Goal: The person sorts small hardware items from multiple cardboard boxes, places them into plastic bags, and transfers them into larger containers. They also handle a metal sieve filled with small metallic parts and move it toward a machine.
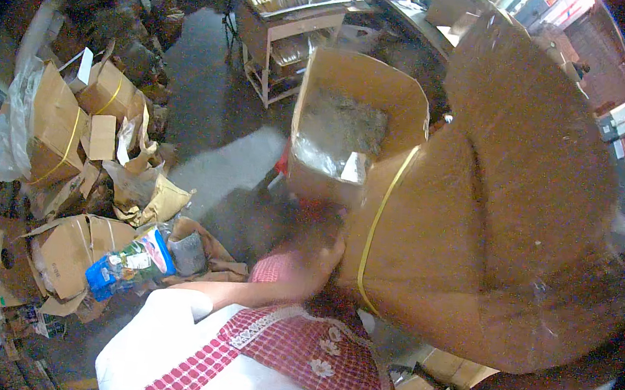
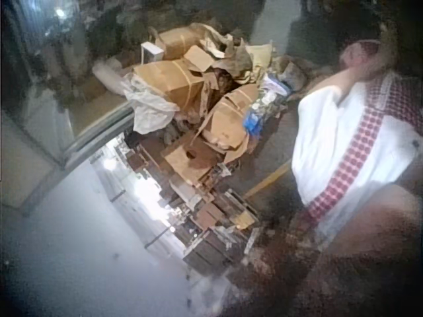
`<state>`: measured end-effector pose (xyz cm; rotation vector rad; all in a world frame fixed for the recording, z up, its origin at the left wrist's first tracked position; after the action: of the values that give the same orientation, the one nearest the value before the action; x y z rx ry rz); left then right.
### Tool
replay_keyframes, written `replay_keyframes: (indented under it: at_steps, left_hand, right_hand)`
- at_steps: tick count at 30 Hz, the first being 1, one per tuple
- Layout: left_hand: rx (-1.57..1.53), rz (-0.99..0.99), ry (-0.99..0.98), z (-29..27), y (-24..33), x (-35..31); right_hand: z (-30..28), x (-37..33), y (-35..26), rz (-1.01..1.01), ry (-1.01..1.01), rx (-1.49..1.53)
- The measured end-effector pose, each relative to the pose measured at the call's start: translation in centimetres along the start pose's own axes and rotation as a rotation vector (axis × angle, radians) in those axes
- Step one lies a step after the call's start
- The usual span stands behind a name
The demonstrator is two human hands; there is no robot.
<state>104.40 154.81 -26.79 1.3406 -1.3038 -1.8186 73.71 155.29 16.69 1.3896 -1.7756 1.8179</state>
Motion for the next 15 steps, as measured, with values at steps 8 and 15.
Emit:
replay_keyframes:
  at_steps: [8, 15]
  left_hand:
    - [-0.328, -0.200, -0.018, 8.4, -10.9, -0.9]
    - [0.051, -0.259, 0.049, 9.0, -15.2, 6.1]
  right_hand:
    - [-2.0, -3.6, 3.9, 0.007, -0.434, 0.256]
    - [-1.8, -9.3, 3.5, -0.337, -0.693, -0.024]
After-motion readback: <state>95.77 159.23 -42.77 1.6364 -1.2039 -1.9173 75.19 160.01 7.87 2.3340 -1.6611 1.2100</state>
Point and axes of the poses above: each hand's wrist, its own x-axis towards the middle knuckle, its own z-axis out of the palm, y = z × x, the point moved 4 cm from there along x, towards the middle knuckle, and after that the axes turned 6 degrees about -y, right-handed, at the moved point
